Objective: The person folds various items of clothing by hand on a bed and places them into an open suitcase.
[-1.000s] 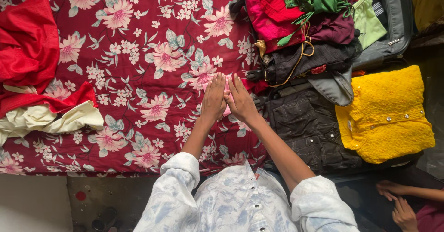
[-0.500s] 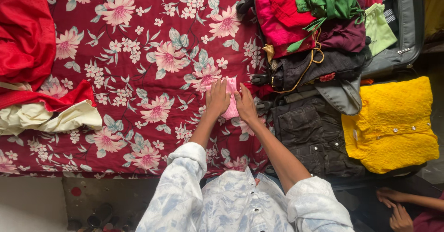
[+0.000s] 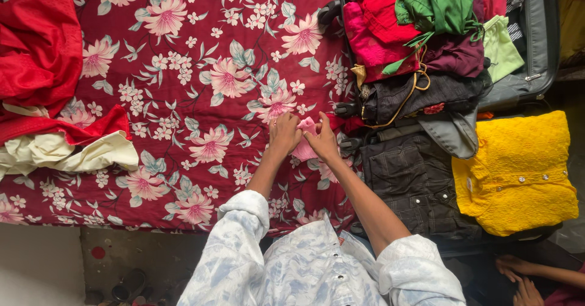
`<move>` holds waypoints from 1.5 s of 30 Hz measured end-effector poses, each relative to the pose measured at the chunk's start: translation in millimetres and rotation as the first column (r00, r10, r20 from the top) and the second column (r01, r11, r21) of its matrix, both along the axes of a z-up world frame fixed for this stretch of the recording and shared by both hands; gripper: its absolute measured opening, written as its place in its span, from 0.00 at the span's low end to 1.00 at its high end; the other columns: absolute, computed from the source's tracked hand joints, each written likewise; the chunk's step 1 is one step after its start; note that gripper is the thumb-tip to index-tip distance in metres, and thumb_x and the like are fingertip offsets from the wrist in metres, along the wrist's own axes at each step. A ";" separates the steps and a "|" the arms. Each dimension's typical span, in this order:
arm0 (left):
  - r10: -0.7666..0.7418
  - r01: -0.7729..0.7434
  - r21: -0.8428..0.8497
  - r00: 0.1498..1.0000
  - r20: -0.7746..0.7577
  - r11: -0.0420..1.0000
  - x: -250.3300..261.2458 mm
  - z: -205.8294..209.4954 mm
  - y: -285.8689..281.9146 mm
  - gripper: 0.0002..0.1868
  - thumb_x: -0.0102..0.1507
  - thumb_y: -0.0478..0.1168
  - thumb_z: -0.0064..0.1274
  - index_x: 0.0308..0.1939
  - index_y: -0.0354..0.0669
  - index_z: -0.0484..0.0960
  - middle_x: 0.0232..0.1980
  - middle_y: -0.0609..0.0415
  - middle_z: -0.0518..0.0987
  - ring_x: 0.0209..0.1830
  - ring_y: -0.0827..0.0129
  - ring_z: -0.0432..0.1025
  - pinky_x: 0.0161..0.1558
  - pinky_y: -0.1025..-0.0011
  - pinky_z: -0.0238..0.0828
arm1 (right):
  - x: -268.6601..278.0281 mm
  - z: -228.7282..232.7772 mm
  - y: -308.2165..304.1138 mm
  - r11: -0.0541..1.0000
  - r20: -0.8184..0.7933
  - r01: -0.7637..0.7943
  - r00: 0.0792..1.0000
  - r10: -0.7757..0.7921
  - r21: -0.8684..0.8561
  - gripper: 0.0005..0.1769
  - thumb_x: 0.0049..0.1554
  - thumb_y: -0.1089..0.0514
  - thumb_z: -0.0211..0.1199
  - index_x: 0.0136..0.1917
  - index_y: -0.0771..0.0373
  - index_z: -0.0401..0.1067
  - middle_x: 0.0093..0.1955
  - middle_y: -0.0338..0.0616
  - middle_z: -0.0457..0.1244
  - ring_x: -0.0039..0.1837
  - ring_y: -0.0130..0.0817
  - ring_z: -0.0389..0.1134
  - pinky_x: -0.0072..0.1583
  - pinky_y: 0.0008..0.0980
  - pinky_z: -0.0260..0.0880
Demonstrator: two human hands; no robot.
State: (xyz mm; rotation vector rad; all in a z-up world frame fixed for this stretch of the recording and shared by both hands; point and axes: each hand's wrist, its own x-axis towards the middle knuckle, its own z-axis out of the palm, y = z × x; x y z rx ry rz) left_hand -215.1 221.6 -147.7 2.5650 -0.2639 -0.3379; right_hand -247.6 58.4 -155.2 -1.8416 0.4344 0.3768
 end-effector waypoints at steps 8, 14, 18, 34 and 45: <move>0.101 -0.133 -0.195 0.981 -0.167 0.972 14.4 55.9 -2.7 0.17 0.65 0.48 0.53 0.53 0.45 0.77 0.47 0.44 0.83 0.47 0.46 0.78 0.47 0.53 0.71 | 16.1 30.8 -9.7 1.000 -0.060 -0.022 0.998 0.021 -0.012 0.23 0.54 0.48 0.67 0.58 0.64 0.80 0.41 0.38 0.71 0.45 0.28 0.72 0.50 0.32 0.71; 0.274 -0.597 -0.520 0.776 -0.568 0.611 35.8 29.1 -10.1 0.27 0.62 0.57 0.63 0.52 0.38 0.81 0.44 0.49 0.82 0.42 0.62 0.76 0.44 0.66 0.73 | 45.7 40.9 -31.7 0.533 -0.394 0.462 0.886 -0.244 0.709 0.24 0.64 0.48 0.51 0.68 0.62 0.68 0.57 0.49 0.69 0.58 0.36 0.73 0.64 0.37 0.73; 0.060 -0.653 -0.604 0.700 -0.712 0.457 38.9 39.0 -23.6 0.28 0.64 0.57 0.60 0.55 0.36 0.79 0.45 0.54 0.81 0.42 0.71 0.74 0.45 0.72 0.72 | 66.3 66.4 -42.1 0.378 -0.441 0.498 0.867 -0.232 0.780 0.24 0.66 0.50 0.50 0.69 0.66 0.64 0.63 0.49 0.68 0.63 0.38 0.71 0.67 0.39 0.70; 0.075 -0.364 -0.846 0.928 -0.364 0.389 134.2 105.4 -173.8 0.34 0.59 0.34 0.66 0.67 0.35 0.68 0.60 0.44 0.76 0.57 0.63 0.75 0.58 0.66 0.76 | 106.7 142.1 -166.3 0.516 0.138 0.418 0.662 -0.737 0.748 0.20 0.58 0.65 0.59 0.64 0.62 0.65 0.60 0.41 0.63 0.62 0.31 0.68 0.66 0.33 0.72; -0.021 -0.276 -0.850 0.948 -0.318 0.448 181.8 97.9 -251.0 0.27 0.59 0.33 0.61 0.62 0.40 0.74 0.58 0.47 0.79 0.56 0.62 0.77 0.57 0.65 0.77 | 118.5 137.7 -236.0 0.519 0.114 0.629 0.568 -0.815 0.579 0.24 0.52 0.65 0.63 0.61 0.58 0.63 0.57 0.42 0.62 0.54 0.32 0.70 0.50 0.35 0.80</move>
